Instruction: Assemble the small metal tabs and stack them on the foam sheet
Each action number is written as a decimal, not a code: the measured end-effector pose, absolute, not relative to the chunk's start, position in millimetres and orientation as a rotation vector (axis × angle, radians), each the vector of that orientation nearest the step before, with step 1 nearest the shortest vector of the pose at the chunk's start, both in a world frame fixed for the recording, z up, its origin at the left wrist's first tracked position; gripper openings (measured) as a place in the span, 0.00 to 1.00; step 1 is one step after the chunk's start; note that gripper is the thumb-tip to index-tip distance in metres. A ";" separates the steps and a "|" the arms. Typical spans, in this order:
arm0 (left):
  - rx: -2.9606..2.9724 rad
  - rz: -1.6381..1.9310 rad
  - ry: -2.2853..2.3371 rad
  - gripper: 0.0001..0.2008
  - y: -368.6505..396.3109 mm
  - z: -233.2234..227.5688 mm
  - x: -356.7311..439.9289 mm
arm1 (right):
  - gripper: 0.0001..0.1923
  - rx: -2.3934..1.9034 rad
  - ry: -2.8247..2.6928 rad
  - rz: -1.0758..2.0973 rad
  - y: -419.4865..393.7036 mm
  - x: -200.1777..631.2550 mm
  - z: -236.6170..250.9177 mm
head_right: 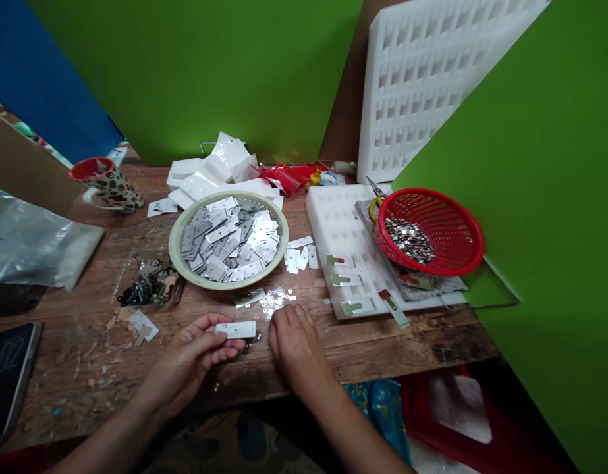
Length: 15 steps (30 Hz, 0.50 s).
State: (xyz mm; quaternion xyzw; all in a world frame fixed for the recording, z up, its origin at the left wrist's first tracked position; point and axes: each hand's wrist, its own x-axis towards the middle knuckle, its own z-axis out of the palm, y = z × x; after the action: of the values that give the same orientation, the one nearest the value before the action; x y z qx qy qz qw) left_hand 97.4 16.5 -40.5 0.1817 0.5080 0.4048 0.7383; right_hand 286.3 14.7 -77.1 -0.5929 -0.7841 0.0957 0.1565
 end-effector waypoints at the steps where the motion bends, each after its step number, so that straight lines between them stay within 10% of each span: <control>1: 0.383 0.891 1.120 0.10 17.2 -41.5 98.0 | 0.07 -1.669 -2.190 0.313 15.0 287.6 -78.0; 15: 0.559 0.982 1.104 0.07 18.2 -52.5 100.0 | 0.07 -1.481 -1.387 1.127 10.9 289.3 -43.9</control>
State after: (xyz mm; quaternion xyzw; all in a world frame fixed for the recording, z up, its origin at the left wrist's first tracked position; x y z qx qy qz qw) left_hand 100.0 18.2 -52.5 0.2511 0.4963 0.4417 0.7039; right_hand 289.3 10.9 -43.9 -0.5851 -0.5481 0.4451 0.3988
